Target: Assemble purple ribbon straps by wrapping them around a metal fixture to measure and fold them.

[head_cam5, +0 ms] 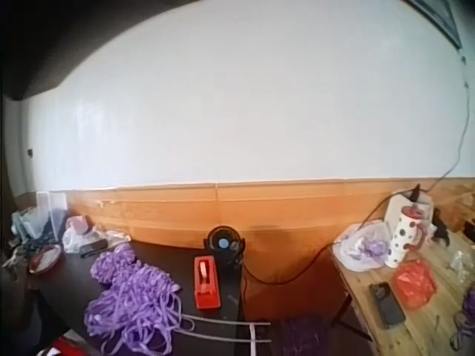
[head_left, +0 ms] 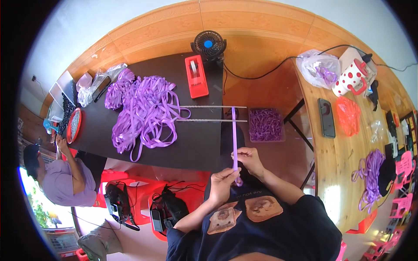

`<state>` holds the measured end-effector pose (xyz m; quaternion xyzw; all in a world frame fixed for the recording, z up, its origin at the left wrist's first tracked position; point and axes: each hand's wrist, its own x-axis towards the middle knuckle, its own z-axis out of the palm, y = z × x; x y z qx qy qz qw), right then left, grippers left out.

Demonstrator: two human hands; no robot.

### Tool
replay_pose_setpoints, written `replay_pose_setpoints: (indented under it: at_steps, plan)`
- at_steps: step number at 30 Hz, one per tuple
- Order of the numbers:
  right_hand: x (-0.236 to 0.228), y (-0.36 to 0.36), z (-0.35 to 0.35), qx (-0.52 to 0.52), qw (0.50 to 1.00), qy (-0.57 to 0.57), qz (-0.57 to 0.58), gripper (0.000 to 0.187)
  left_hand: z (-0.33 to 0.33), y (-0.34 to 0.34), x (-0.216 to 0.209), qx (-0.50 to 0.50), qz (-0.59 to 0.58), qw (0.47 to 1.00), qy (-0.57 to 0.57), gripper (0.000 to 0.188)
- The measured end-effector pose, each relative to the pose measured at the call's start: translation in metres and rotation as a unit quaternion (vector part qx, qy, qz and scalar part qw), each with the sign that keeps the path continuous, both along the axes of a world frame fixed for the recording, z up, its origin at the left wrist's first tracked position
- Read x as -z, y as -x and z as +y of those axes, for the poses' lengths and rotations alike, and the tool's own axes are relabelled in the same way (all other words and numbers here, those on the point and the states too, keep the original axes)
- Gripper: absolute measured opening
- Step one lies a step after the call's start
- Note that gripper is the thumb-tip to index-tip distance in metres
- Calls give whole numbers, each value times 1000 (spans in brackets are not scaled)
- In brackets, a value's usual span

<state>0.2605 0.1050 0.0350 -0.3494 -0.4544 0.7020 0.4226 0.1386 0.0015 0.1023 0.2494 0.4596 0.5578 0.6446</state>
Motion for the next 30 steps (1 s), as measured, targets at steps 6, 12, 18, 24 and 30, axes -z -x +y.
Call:
replay_pose_setpoints:
  at_steps: [6, 12, 18, 24, 30]
  plan:
    - [-9, -6, -33, -52, 996, 66, -38, 4, -7, 3, -8, -8, -15, 997, -76, 16]
    - [7, -10, -47, 2, 995, 18, -97, 4, -4, 17, -30, -34, -42, 992, -118, 17]
    - [7, -15, -54, -2, 990, -15, -139, 4, -5, 23, -26, -25, -115, 988, -105, 17]
    - [2, -22, -66, -137, 984, 87, -70, 6, -15, 15, -7, 19, -58, 998, -34, 19]
    - [5, -23, -71, -219, 957, 22, -190, 7, -18, 25, 29, 18, 199, 977, -69, 22]
